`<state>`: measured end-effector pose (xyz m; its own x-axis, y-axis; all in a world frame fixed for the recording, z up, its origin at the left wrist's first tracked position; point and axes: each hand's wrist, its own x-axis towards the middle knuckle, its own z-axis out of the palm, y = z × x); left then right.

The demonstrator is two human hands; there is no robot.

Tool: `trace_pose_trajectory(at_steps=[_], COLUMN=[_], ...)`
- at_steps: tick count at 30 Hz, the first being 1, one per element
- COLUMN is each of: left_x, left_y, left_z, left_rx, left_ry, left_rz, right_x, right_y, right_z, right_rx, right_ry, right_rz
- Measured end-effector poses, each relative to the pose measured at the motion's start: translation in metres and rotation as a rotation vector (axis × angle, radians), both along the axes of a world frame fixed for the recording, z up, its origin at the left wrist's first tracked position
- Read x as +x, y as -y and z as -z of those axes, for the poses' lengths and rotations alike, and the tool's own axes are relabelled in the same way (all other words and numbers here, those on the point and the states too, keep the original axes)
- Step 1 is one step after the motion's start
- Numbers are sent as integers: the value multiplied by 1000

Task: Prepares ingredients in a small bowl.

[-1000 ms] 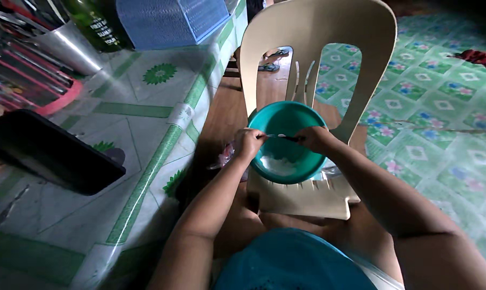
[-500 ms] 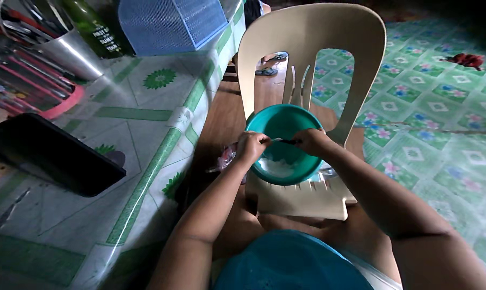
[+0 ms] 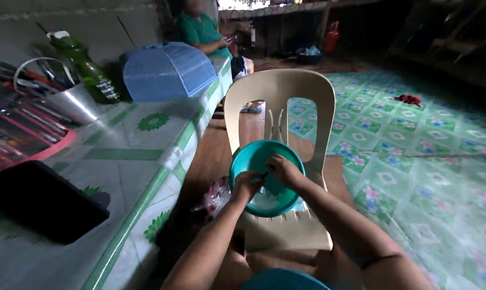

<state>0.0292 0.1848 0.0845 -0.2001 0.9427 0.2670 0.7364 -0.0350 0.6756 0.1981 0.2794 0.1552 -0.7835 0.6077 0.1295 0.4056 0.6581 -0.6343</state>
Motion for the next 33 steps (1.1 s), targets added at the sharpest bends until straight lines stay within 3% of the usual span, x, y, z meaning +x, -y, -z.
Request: trace_pose_trajectory(at_steps=[6,12,14,21,23,25,30,31,33], left_x=[18,26,27,25,21,21,7,2,-4], left_y=[5,3,5,10,8,10,-8,-13,-18], left_z=[-1,8,6,-5,4,4,-37,-59,-118], left_rx=[-6,178,194,-169,-144,-39,545,555,279], left_ry=[58,30,64,235,161,155,-106,-175,-297], left_rz=[-121,-120,-105,35,114,74,-334,-301,-76], right_x=[-8,-5,-3,6,8,13,30,31,32], right_y=[17,26,26,10,7,8,0,0,0], right_z=[25,33,29,-13,-18,-19,11,19,29], right_rx=[13,121,172,-8,13,97,165,164,142], right_ry=[-211,-176,-185,-257,-338,-427,-307,-295,-222], right_rz=[72,36,26,57,43,53,89,102,90])
